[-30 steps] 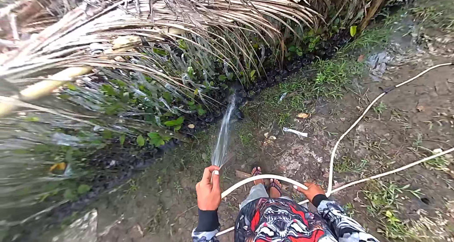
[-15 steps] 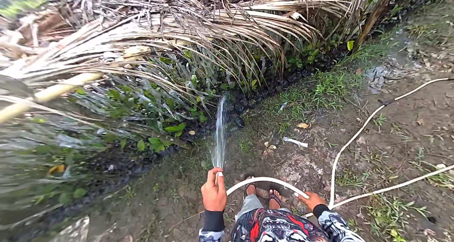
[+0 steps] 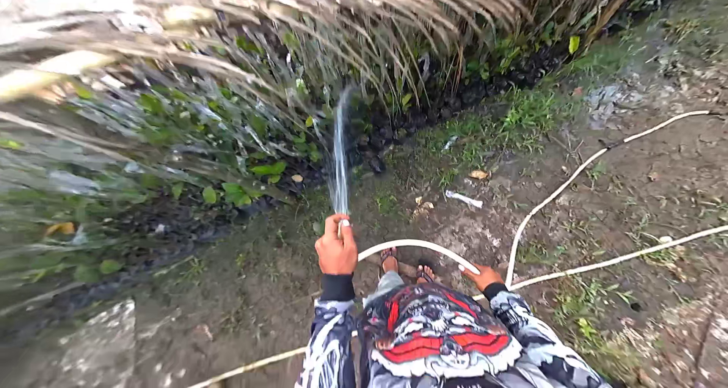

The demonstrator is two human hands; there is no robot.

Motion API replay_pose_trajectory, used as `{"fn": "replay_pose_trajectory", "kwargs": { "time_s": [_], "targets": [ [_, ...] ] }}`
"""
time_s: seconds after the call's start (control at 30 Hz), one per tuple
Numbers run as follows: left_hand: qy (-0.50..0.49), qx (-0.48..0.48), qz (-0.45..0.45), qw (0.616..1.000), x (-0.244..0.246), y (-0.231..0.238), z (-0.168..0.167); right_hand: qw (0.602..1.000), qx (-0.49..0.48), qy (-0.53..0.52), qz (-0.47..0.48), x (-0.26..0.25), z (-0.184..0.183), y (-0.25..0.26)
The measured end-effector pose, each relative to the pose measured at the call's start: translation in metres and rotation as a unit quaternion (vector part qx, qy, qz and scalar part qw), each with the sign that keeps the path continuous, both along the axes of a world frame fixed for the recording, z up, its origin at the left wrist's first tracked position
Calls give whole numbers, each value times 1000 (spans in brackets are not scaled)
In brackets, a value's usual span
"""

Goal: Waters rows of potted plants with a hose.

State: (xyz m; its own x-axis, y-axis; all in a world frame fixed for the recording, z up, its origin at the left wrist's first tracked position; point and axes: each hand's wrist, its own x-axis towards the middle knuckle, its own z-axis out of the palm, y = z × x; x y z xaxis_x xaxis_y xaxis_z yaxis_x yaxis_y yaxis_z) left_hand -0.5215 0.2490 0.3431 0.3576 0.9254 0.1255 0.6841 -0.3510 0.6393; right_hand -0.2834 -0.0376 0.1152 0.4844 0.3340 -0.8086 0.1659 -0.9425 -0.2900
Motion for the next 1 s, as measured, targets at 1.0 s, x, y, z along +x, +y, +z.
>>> {"fn": "replay_pose_trajectory", "kwargs": {
  "time_s": [1.0],
  "targets": [
    [318, -377, -134, 860, 2, 41, -123, 993, -94, 22, 65, 4, -3, 8]
  ]
}}
